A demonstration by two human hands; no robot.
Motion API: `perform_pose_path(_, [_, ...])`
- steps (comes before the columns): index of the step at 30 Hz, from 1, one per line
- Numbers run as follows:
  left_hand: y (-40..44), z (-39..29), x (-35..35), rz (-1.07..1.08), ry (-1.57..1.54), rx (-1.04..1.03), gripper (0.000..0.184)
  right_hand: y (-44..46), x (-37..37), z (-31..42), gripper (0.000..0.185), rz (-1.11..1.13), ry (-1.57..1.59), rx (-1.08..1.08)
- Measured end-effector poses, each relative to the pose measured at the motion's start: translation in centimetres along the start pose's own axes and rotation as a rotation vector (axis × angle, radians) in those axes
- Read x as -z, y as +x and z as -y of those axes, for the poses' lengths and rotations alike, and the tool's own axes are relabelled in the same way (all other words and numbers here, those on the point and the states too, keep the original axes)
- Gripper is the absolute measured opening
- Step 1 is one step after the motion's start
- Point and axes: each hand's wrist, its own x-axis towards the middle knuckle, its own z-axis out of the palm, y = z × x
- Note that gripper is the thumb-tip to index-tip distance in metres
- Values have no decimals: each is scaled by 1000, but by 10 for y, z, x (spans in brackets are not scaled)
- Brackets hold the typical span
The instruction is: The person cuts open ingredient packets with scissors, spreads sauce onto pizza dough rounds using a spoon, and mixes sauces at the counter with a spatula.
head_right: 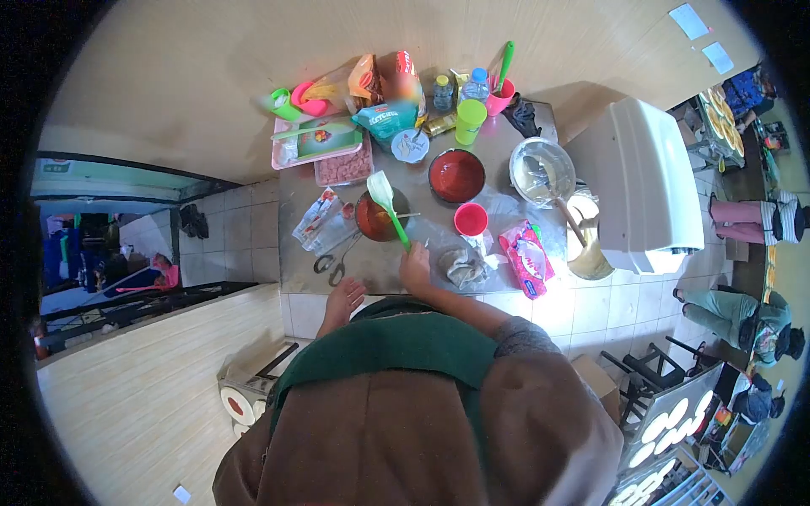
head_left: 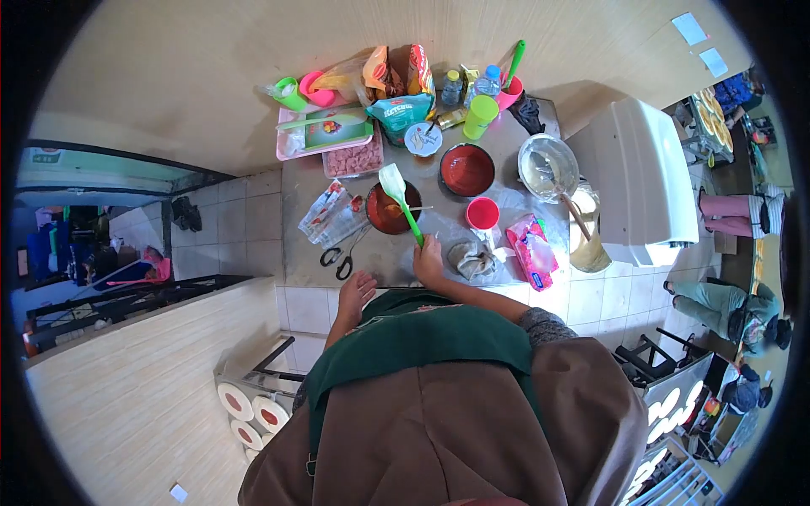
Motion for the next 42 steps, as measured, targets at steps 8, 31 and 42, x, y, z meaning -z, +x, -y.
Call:
perform_pose_path(8, [18, -15, -1, 70, 48, -43, 54, -1, 14, 0, 26, 14, -5, 24])
perform_pose_path(31, [35, -26, 14, 10, 150, 5, 39, 128, 89, 123, 50, -371, -226, 470])
perform_pose_path(42, [43, -38, 18, 27, 115, -88, 36, 315, 84, 165, 13, 52, -637, 620])
